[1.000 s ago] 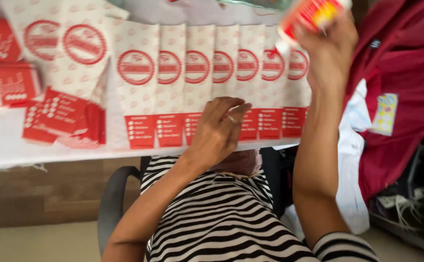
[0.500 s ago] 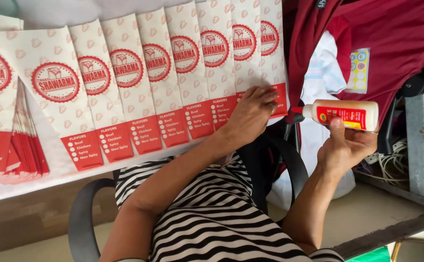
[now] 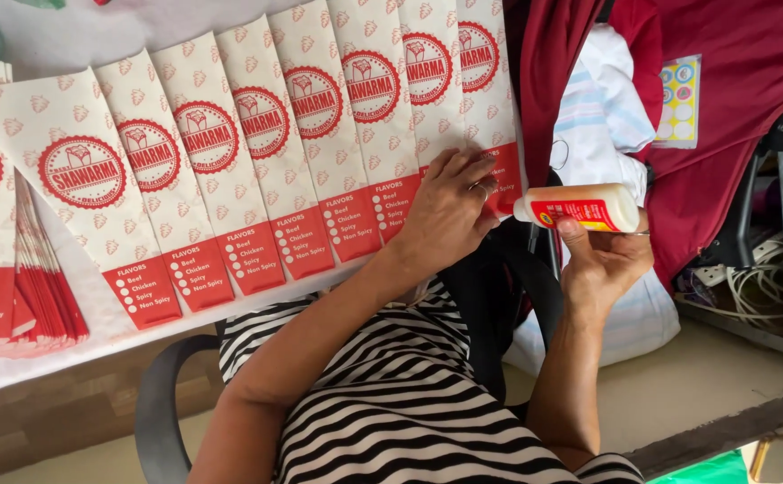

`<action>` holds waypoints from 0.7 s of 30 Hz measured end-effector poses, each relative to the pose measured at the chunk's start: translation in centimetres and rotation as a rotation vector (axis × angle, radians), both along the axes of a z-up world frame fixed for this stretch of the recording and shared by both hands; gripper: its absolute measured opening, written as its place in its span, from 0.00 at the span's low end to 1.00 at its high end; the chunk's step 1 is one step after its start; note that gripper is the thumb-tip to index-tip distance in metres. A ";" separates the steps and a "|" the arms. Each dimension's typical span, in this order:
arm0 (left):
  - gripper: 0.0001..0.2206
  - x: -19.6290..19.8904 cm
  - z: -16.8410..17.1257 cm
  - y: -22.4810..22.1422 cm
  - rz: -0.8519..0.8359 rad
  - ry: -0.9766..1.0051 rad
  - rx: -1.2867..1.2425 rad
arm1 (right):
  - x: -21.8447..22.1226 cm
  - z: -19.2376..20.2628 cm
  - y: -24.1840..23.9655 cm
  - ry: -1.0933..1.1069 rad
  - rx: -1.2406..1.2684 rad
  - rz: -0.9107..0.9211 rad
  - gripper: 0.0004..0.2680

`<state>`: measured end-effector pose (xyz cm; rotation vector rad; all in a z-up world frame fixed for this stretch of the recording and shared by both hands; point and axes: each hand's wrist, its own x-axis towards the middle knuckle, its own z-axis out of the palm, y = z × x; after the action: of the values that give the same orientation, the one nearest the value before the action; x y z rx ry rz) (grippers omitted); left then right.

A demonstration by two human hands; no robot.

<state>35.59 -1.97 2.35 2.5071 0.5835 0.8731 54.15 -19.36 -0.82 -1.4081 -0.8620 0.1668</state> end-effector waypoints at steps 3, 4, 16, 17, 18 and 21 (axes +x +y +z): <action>0.26 -0.1 -0.4 -0.1 -0.035 0.031 -0.046 | 0.5 0.8 -0.2 -0.041 0.021 -0.036 0.17; 0.26 -0.2 -0.3 -0.1 -0.039 0.032 -0.045 | 0.8 0.8 -0.4 -0.040 0.022 -0.040 0.17; 0.28 -0.3 0.1 -0.3 -0.031 0.041 -0.053 | -0.5 -0.1 -0.3 0.023 0.073 -0.044 0.19; 0.28 -0.3 0.1 -0.3 -0.033 0.037 -0.057 | 0.1 0.1 -0.6 0.002 0.069 -0.039 0.18; 0.28 -0.2 0.0 -0.4 -0.036 0.032 -0.062 | 0.8 0.3 -0.8 -0.018 0.065 -0.033 0.17; 0.28 -0.2 0.0 -0.4 -0.027 0.025 -0.045 | -0.8 0.0 0.2 0.009 0.085 -0.047 0.17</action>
<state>35.36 -2.39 2.33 2.4829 0.5695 0.8103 53.35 -19.18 -0.83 -1.3458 -0.8186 0.0990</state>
